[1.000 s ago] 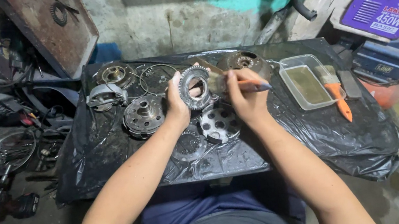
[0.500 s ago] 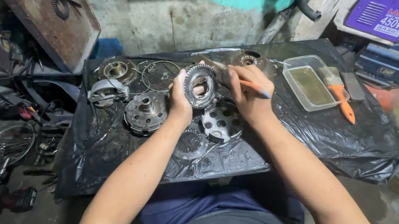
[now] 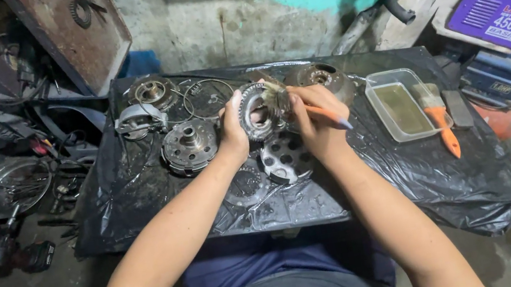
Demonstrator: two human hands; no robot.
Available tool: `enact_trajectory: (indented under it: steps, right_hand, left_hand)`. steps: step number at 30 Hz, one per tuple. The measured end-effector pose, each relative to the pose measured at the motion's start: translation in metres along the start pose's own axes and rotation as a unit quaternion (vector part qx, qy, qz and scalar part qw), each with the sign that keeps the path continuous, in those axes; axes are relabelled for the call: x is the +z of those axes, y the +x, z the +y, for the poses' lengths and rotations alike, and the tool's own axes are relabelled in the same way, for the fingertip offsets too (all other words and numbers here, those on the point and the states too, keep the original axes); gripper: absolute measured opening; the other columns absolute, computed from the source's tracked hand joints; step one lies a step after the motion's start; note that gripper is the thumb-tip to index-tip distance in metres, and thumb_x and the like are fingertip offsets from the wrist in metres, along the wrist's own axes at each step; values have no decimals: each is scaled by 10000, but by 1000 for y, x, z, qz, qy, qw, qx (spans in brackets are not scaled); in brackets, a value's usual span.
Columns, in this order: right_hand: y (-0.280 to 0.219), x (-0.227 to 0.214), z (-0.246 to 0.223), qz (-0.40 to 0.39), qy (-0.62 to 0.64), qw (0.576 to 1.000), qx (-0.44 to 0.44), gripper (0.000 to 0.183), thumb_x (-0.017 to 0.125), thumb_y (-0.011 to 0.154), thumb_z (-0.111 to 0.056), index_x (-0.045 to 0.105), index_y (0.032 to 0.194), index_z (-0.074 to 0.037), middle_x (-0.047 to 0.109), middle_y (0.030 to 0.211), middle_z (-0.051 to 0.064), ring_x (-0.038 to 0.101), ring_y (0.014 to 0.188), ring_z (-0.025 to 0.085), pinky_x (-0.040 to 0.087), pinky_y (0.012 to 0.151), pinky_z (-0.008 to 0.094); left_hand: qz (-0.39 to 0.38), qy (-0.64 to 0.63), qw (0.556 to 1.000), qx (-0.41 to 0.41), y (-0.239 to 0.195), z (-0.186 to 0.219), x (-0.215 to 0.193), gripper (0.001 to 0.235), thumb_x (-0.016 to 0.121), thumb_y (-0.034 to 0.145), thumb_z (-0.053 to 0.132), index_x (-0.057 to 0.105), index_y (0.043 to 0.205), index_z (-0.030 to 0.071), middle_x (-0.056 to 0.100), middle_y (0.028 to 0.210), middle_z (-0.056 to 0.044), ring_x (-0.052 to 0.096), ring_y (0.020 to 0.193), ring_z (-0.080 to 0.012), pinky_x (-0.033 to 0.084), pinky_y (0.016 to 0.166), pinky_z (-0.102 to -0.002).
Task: Cleaning motorcycle engine parts using brushes and solvent
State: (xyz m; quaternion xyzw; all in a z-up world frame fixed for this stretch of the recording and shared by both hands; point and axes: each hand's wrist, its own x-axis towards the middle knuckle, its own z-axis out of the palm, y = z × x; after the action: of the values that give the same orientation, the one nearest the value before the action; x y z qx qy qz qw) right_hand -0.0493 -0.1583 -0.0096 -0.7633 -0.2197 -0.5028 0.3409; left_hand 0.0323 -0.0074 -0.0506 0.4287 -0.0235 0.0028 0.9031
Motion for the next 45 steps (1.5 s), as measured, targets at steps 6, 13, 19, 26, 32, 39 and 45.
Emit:
enact_trajectory:
  steps: [6, 13, 19, 26, 32, 39, 45]
  right_hand:
    - [-13, 14, -23, -50, 111, 992, 22, 100, 798, 1014, -128, 885, 1033, -83, 822, 917, 139, 795, 826, 351, 641, 764, 412]
    - [-14, 5, -1, -116, 46, 989, 77, 304, 624, 1142, -179, 807, 918, -87, 751, 813, 151, 736, 746, 421, 591, 684, 459]
    - [-10, 2, 19, -12, -56, 998, 38, 276, 623, 1165, -131, 811, 990, -31, 749, 838, 209, 741, 781, 447, 596, 677, 435]
    - [-9, 7, -15, -96, 133, 982, 90, 190, 706, 1097, -212, 842, 1040, -93, 793, 913, 173, 769, 907, 438, 608, 813, 492]
    - [-14, -4, 16, -41, -20, 996, 75, 226, 661, 1113, -124, 820, 973, -46, 779, 898, 211, 747, 850, 472, 596, 772, 509]
    - [7, -31, 12, 120, -9, 990, 71, 358, 594, 1179, -189, 814, 971, 1, 803, 915, 202, 757, 813, 400, 579, 810, 446]
    - [9, -28, 13, 132, 0, 991, 34, 336, 610, 1158, -135, 836, 950, 1, 778, 812, 159, 743, 700, 356, 585, 751, 403]
  left_hand:
    - [-5, 14, 1000, -3, 9, -7, -6, 518, 763, 973, 499, 794, 915, -15, 757, 808, -225, 774, 691, -327, 681, 601, -467]
    - [3, 1, 1000, -22, 28, -33, -26, 426, 769, 980, 453, 798, 964, 28, 810, 868, -217, 828, 737, -321, 701, 605, -451]
    - [-22, 20, 999, -25, -15, 21, 12, 518, 745, 977, 505, 831, 1064, 1, 827, 1019, -262, 839, 871, -421, 703, 689, -528]
    - [-17, 75, 997, 2, 11, -18, -18, 535, 718, 1019, 542, 852, 1107, 32, 830, 1011, -177, 837, 881, -318, 713, 732, -419]
    - [-92, -65, 989, -101, 15, 3, -17, 706, 450, 1064, 705, 630, 1580, 258, 783, 1370, -173, 822, 1060, -401, 719, 780, -534]
    - [19, -329, 931, -156, -29, 86, -4, 609, 723, 934, 464, 559, 1503, 324, 618, 1539, -239, 704, 1185, -608, 641, 844, -779]
    - [-108, 34, 990, -78, -68, 159, -57, 689, 675, 973, 382, 400, 1600, 300, 521, 1570, -215, 661, 1255, -460, 698, 804, -584]
